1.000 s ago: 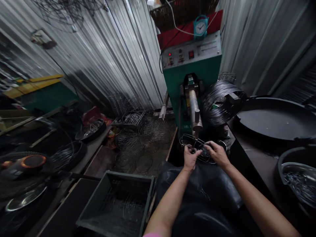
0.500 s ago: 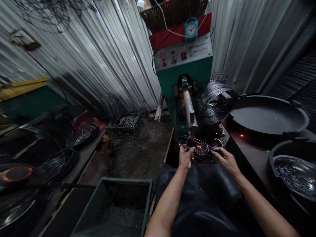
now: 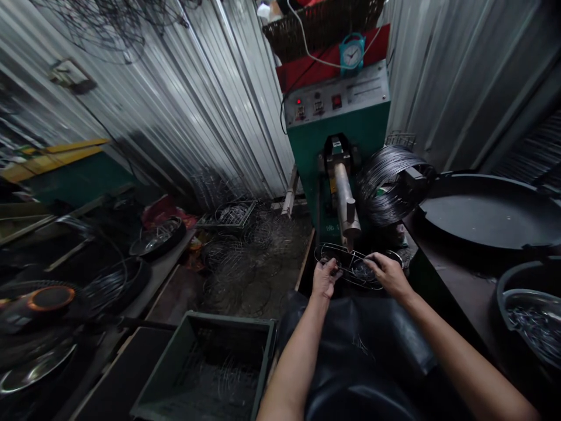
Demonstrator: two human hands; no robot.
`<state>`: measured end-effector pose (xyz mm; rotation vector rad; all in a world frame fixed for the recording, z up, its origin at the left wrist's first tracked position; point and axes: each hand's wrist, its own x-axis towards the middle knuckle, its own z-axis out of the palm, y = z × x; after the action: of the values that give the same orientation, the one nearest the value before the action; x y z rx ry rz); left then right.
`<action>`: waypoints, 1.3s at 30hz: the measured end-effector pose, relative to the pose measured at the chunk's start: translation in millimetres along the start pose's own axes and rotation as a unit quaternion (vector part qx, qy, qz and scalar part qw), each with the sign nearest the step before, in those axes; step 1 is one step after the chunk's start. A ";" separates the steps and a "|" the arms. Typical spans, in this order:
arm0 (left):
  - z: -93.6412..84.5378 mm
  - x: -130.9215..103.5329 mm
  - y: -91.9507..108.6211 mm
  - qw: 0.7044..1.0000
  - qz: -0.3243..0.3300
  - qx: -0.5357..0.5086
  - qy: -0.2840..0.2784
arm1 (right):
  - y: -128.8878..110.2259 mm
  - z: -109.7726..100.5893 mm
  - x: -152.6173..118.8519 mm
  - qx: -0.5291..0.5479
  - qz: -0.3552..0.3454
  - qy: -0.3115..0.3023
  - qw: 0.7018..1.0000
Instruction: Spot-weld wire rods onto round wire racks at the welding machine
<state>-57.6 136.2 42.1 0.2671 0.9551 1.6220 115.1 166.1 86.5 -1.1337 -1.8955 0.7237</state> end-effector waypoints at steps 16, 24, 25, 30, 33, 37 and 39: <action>-5.0 -25.7 -24.3 0.994 0.047 0.083 0.060 | 33.4 -32.0 -23.1 0.036 0.087 0.028 0.995; 32.4 -40.3 -76.9 0.970 0.114 0.209 0.052 | 71.6 -29.1 -39.8 0.182 0.145 -0.031 0.972; 36.4 -37.7 -78.7 0.975 0.102 0.191 0.045 | 71.6 -29.3 -39.0 0.191 0.143 -0.036 0.970; 41.0 -38.7 -73.9 0.991 0.058 0.118 0.024 | 60.8 -37.6 -43.8 0.195 0.099 -0.049 0.975; 39.1 -44.3 -65.9 0.997 0.020 0.079 0.007 | 45.4 -37.9 -42.6 0.162 0.055 -0.039 0.984; 36.6 -40.0 -53.4 1.000 -0.003 0.025 0.006 | 24.9 -26.0 -25.0 0.102 -0.002 -0.031 0.994; 34.9 -33.1 -46.6 1.000 -0.003 0.016 0.013 | 17.3 -17.8 -13.5 0.078 -0.016 -0.031 0.996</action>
<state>7.6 121.1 42.3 0.2641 1.0018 1.6089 141.7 162.8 77.6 -0.9910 -1.8681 0.8813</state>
